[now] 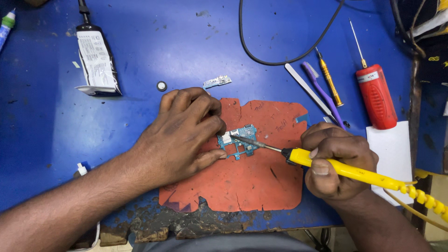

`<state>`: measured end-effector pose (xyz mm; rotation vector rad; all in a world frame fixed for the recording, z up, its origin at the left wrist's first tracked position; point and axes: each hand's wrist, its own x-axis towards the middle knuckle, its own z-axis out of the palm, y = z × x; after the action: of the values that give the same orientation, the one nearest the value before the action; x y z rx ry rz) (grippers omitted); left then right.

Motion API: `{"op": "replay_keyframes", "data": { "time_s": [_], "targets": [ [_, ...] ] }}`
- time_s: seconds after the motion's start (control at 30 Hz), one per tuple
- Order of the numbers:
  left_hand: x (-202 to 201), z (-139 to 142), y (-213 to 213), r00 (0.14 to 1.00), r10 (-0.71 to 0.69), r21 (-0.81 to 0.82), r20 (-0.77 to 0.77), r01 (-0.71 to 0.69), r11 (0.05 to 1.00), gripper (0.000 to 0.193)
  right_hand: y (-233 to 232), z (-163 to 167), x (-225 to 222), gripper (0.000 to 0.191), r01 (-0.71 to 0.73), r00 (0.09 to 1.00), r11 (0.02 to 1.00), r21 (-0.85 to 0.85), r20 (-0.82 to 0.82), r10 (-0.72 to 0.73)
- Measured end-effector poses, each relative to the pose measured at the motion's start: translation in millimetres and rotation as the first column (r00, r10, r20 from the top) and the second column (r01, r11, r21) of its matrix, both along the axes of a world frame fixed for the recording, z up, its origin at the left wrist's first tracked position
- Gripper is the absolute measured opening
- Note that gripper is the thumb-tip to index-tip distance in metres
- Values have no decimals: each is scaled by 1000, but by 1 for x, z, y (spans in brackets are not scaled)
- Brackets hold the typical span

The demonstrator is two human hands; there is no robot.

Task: The person uses a yellow soldering iron to apply heat to a small blue circuit board placed on a red mat. They hold the board steady with the left hand while moving the soldering iron tip along specific points on the board. The person repositions the board once to access different areas and continues soldering until the end of the clip.

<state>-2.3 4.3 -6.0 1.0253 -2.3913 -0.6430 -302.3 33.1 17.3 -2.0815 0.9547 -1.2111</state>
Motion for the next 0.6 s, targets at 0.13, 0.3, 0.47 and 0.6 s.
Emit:
{"op": "replay_keyframes", "data": {
  "time_s": [0.13,0.3,0.47,0.6],
  "targets": [
    [-1,0,0,1000,2,9,-4,-2,1000,52,0,0,0,22,2,1000,1000,3,4,-2],
    [0,1,0,1000,1,11,-18,-1,1000,50,1,1,1,23,2,1000,1000,17,6,-2],
    [0,1,0,1000,1,7,-14,-1,1000,51,2,2,1,22,5,1000,1000,22,-6,-5],
    [0,1,0,1000,2,3,-11,-2,1000,51,1,2,2,21,7,1000,1000,5,-9,-7]
  ]
}}
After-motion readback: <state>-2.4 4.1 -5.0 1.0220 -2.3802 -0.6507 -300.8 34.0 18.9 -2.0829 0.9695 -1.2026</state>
